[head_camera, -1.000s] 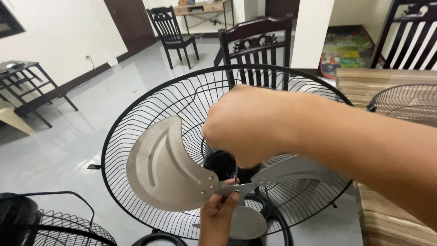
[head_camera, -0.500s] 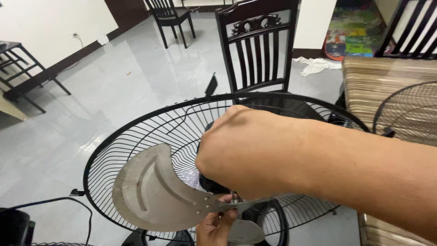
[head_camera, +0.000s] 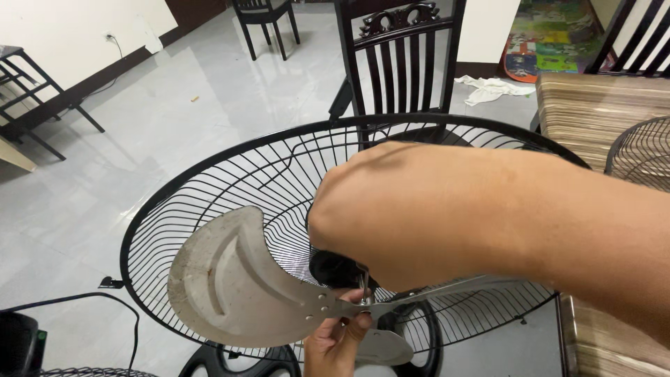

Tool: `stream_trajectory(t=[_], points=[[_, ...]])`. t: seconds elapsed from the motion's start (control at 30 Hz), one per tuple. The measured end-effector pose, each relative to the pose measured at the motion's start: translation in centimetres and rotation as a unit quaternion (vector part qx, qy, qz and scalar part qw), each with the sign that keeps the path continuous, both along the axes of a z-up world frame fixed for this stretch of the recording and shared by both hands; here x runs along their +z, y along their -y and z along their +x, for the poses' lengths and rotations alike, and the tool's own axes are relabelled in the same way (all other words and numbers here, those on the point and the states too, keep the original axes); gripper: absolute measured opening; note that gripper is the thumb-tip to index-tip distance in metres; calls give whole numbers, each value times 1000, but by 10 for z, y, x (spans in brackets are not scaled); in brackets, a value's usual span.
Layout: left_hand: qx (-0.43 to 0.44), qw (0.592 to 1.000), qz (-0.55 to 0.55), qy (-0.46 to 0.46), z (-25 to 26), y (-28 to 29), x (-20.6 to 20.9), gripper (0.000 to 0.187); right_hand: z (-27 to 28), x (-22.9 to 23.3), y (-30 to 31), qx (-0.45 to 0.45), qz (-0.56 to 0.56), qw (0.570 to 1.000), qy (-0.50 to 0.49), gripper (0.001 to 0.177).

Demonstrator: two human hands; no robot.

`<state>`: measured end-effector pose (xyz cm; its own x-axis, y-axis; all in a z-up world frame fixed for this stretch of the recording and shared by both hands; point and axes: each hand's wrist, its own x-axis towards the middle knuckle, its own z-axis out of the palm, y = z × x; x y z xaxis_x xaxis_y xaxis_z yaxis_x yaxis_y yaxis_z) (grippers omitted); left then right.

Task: The person disassembles a standing electric fan by removing the front grille and fan blades, then reassembles it by reattaching the blades and grille. The person uses a screwdriver to loosen and tighten the blade hub nut during the process.

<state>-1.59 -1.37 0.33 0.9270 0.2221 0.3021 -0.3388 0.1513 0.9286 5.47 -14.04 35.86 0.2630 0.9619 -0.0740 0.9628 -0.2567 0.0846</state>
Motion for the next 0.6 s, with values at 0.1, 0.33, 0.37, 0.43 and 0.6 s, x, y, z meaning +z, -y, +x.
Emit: stream_trajectory(t=[0.1,0.33,0.37,0.43,0.6], points=[[-11,1000,-8,-15,0,-1,-5,37,-5,1,-1,-41,-47,998,-10,27],[-5,1000,24,10,3,-2,-5,40,-19,17,-10,-185,-185,965,-7,32],[-7,999,31,18,4,-3,-2,40,-20,17,-11,-166,-165,972,9,29],[-20,997,18,-78,4,-4,8,42,-20,18,-9,-165,-143,976,1,24],[-35,995,3,-93,0,-3,24,42,-26,18,-1,-196,-147,969,19,28]])
